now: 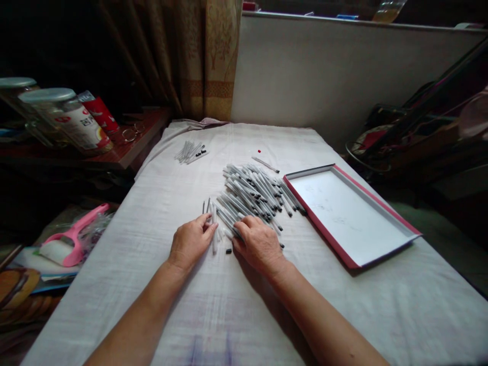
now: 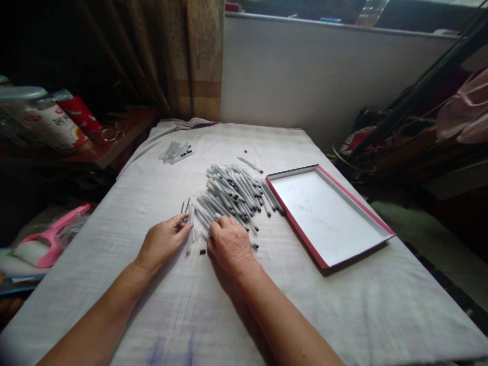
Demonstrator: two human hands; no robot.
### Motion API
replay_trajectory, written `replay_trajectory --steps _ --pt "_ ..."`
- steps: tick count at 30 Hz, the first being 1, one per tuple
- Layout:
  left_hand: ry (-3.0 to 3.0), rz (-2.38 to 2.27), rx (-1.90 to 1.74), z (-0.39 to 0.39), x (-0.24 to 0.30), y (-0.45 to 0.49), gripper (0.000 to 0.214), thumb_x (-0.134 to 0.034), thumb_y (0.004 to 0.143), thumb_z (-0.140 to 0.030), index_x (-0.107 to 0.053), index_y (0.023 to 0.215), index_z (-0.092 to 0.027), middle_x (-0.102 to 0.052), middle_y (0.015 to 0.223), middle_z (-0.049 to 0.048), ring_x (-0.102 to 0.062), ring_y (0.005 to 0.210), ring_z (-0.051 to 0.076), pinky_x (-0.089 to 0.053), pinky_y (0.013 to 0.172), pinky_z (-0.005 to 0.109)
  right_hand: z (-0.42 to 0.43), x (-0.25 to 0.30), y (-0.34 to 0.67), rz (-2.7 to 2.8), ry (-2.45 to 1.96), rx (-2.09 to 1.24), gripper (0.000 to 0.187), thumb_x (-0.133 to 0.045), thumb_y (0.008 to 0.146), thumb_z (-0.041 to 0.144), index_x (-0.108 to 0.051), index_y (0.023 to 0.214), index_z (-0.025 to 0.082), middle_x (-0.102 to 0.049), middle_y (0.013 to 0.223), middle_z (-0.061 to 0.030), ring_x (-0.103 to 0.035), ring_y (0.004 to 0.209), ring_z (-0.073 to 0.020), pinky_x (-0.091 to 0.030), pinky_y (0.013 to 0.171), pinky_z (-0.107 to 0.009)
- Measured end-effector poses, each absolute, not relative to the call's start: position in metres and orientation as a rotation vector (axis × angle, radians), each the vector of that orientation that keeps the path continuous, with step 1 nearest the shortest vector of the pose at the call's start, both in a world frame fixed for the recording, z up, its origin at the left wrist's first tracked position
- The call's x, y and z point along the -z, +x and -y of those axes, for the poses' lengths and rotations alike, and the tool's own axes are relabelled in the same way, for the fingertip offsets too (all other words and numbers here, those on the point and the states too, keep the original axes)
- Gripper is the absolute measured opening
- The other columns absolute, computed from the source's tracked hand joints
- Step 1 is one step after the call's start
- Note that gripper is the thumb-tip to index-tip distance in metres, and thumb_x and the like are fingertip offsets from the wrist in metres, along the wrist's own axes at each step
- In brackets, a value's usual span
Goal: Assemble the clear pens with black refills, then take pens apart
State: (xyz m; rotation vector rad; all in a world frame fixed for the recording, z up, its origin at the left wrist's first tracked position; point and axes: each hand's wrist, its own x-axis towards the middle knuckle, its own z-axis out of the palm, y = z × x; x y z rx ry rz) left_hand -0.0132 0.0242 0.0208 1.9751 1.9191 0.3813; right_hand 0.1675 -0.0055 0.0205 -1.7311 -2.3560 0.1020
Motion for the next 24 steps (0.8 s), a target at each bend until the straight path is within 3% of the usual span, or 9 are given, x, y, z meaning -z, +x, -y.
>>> replay_trajectory --steps 7,15,24 --pt "2.113 -1.908 -0.175 -0.030 -0.030 0.006 0.037 -0.050 0.091 -0.039 -0.065 0.120 -0.022 -0.076 0.097 0.0098 -0.070 0.092 0.027 -0.050 0.077 0.033 -0.001 -0.023 0.174 2.320 -1.812 -0.058 0.019 -0.059 0.084 0.025 -0.066 0.102 0.023 -0.065 0.104 -0.0080 -0.057 0.094 -0.0231 -0.041 0.074 -0.031" --pt "2.045 -1.912 -0.284 -0.054 -0.023 0.034 0.031 -0.052 0.091 -0.038 -0.067 0.115 -0.025 -0.075 0.103 0.0064 -0.068 0.096 0.022 -0.047 0.081 0.028 -0.012 -0.017 0.206 2.248 -1.869 -0.039 0.029 -0.058 0.086 0.031 -0.065 0.113 0.024 -0.065 0.105 -0.0083 -0.059 0.096 -0.0233 -0.042 0.076 -0.030" --pt "1.978 -1.867 -0.423 -0.065 -0.016 0.039 0.035 -0.052 0.092 -0.031 -0.059 0.124 -0.019 -0.074 0.102 0.0077 -0.068 0.097 0.021 -0.047 0.081 0.027 -0.012 -0.011 0.221 2.151 -1.862 -0.143 0.038 -0.060 0.087 0.039 -0.062 0.120 0.022 -0.066 0.107 -0.0079 -0.063 0.092 -0.0222 -0.044 0.072 -0.030"
